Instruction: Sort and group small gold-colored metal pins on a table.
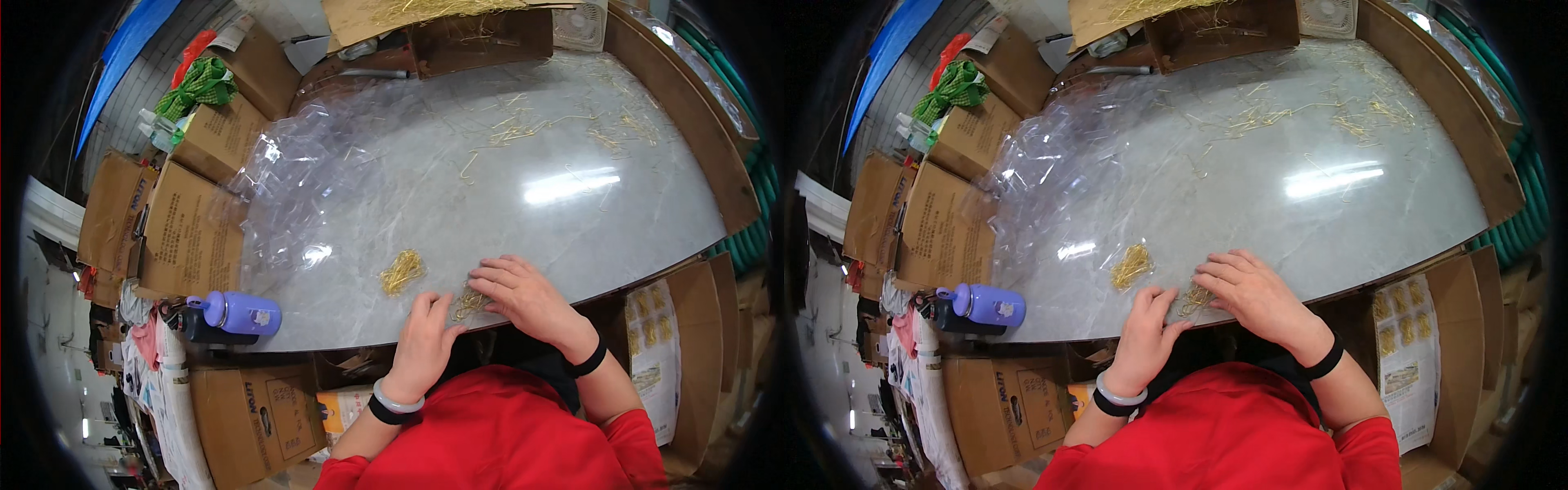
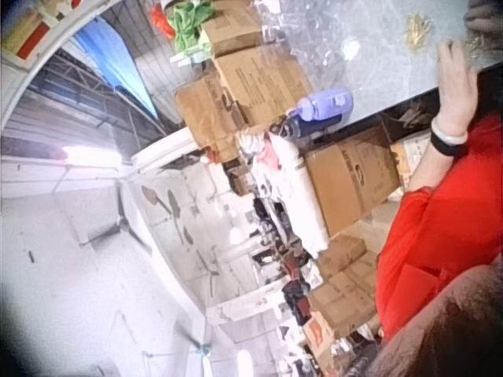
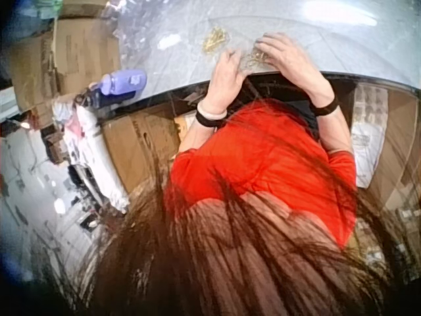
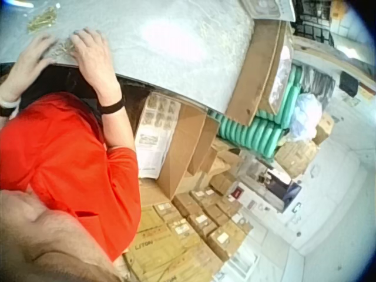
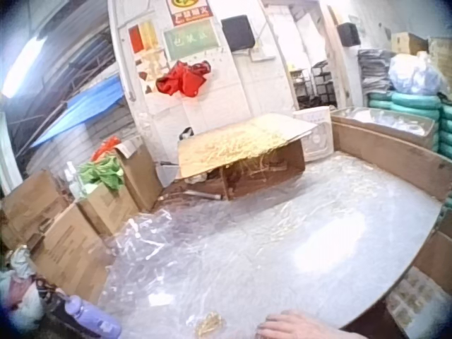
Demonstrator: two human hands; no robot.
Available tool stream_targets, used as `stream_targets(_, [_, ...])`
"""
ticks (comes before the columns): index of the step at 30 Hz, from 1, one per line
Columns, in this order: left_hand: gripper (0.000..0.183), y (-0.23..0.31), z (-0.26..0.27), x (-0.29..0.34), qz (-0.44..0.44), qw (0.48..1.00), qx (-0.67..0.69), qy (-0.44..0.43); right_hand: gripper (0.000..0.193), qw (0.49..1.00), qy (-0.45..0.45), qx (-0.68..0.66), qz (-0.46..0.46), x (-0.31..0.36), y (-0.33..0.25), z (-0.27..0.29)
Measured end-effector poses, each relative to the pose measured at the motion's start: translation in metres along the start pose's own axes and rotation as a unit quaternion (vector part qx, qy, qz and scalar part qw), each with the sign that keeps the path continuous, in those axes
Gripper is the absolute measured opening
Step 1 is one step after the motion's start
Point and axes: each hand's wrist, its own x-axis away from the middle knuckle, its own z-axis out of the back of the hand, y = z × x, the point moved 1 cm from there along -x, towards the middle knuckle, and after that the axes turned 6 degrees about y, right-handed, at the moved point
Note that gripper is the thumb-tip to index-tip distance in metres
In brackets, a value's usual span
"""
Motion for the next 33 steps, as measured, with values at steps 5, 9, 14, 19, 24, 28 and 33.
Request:
stream_targets(5, [0.039,-0.006,-0.01,-0.016,-0.012,1.0,0.027,0.003,0.032,0.999,0.047,-0.006,-0.003,0.011,0.003,-0.01])
stream_targets(9, [0.042,0.005,-0.019,-0.034,-0.019,0.998,0.06,-0.008,0.032,0.997,0.07,-0.005,-0.01,0.013,0.005,-0.012])
stream_targets(14, [0.055,0.013,-0.02,-0.038,0.024,0.982,0.18,-0.045,0.038,0.995,0.084,-0.018,-0.046,0.013,0.002,-0.005])
stream_targets(19, [0.074,0.011,-0.012,-0.033,-0.078,0.996,0.004,-0.045,0.044,0.994,0.064,-0.064,-0.06,0.016,0.007,-0.006])
stream_targets(24, [0.072,0.001,-0.03,-0.036,-0.114,0.991,0.033,-0.063,0.043,0.971,0.1,-0.178,-0.126,0.017,0.003,0.006])
stream_targets(28, [0.066,0.003,-0.042,-0.035,-0.166,0.982,0.037,-0.081,0.044,0.942,0.177,-0.145,-0.244,0.039,-0.013,0.013])
stream_targets(33, [0.054,0.002,-0.052,-0.034,-0.19,0.98,0.016,-0.058,0.064,0.952,0.167,-0.124,-0.224,0.042,-0.034,-0.016])
